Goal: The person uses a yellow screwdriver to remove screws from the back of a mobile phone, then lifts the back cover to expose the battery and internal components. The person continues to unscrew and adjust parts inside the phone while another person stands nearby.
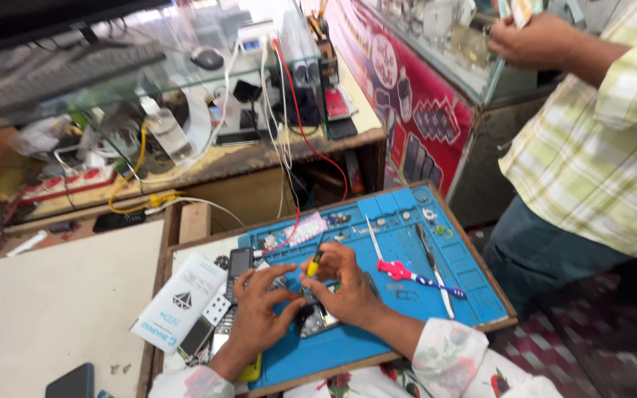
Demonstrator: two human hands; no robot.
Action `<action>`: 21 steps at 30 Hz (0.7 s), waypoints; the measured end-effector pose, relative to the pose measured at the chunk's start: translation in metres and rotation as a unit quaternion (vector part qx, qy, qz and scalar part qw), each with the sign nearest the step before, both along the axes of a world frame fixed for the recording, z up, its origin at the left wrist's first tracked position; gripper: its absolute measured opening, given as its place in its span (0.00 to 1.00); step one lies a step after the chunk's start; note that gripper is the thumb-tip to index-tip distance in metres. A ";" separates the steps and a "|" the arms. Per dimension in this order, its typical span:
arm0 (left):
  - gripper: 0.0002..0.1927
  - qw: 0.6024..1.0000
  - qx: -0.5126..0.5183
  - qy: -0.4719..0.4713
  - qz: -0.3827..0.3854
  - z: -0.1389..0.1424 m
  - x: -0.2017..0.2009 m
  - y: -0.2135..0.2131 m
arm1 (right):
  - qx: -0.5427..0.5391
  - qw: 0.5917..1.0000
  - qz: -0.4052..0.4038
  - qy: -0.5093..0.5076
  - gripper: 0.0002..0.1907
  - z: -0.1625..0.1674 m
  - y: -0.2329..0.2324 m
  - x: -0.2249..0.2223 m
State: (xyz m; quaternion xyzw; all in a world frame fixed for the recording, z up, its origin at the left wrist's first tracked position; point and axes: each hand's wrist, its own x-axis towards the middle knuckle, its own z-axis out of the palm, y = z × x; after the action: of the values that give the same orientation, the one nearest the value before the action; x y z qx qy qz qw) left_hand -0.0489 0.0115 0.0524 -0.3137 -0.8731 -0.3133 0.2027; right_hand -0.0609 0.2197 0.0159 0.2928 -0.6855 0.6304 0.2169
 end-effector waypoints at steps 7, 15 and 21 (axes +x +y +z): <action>0.08 1.000 0.015 -0.020 0.010 0.007 -0.001 -0.001 | 0.010 0.999 0.045 -0.012 0.35 0.004 0.003 0.001; 0.10 0.999 0.013 -0.032 0.014 0.007 0.001 0.001 | 0.006 0.994 0.093 -0.051 0.39 0.003 0.002 0.004; 0.10 1.000 0.013 -0.020 0.009 0.000 -0.001 -0.001 | 0.021 0.997 0.075 -0.025 0.40 0.002 0.002 0.005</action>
State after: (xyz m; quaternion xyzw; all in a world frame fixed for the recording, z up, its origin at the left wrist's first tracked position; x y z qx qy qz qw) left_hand -0.0495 0.0106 0.0522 -0.2971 -0.8754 -0.3293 0.1922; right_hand -0.0563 0.2217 0.0183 0.3318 -0.6797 0.6378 0.1452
